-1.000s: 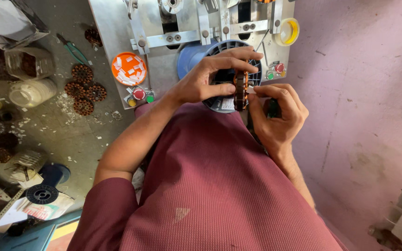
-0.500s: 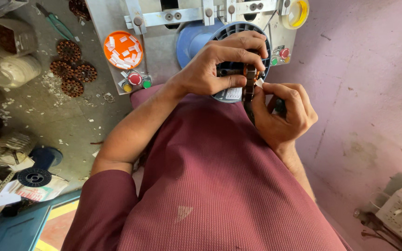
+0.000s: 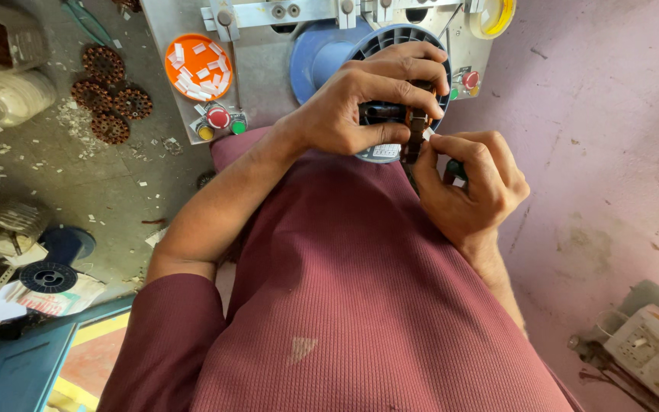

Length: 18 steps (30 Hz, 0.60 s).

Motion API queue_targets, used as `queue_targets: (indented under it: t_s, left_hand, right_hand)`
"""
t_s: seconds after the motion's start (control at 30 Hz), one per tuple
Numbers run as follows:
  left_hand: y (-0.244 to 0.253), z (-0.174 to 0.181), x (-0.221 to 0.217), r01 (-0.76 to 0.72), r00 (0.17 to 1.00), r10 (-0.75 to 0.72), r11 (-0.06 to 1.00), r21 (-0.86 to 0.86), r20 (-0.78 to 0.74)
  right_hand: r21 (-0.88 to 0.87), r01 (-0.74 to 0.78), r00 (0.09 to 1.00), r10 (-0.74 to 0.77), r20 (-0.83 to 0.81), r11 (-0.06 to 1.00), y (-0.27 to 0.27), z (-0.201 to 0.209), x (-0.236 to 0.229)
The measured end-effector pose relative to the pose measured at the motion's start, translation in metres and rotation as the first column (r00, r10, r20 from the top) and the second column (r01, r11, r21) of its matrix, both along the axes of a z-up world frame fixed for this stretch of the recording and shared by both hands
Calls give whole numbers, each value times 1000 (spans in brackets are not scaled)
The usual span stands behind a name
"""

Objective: The person inserts small white insulating pieces into the slots of a motor stator using a green-handled screwdriver. They repeatedly pick up pieces from a nearby plate, place them into the stator slots, and use the screwdriver to push them into place.

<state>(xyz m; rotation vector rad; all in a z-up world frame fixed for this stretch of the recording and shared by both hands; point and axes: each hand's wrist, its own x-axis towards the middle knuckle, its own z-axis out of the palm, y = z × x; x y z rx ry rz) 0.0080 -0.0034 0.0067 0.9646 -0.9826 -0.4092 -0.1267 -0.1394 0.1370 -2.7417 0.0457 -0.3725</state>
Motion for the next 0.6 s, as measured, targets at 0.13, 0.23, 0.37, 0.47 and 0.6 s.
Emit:
queue_targets:
  t_s: [0.13, 0.23, 0.37, 0.47, 0.6]
  left_hand:
    - [2, 0, 0, 3, 999, -2, 1000, -13, 32]
    - [1, 0, -2, -9, 1000, 8, 1000, 27, 20]
    - [0, -1, -1, 2, 1000, -3, 1000, 20, 25]
    - [0, -5, -1, 20, 999, -21, 1000, 10, 28]
    - [-2, -11, 2, 47, 999, -47, 999, -19, 11]
  right_hand:
    - [7, -9, 993, 9, -118, 1000, -1, 14, 6]
    - [-43, -18, 987, 11, -160, 999, 3, 20, 8]
    - [-115, -19, 975, -6, -220, 993, 12, 26, 11]
    - [-14, -42, 956, 36, -290, 999, 1, 33, 21]
    - [250, -28, 874, 145, -464, 968, -38, 28, 46]
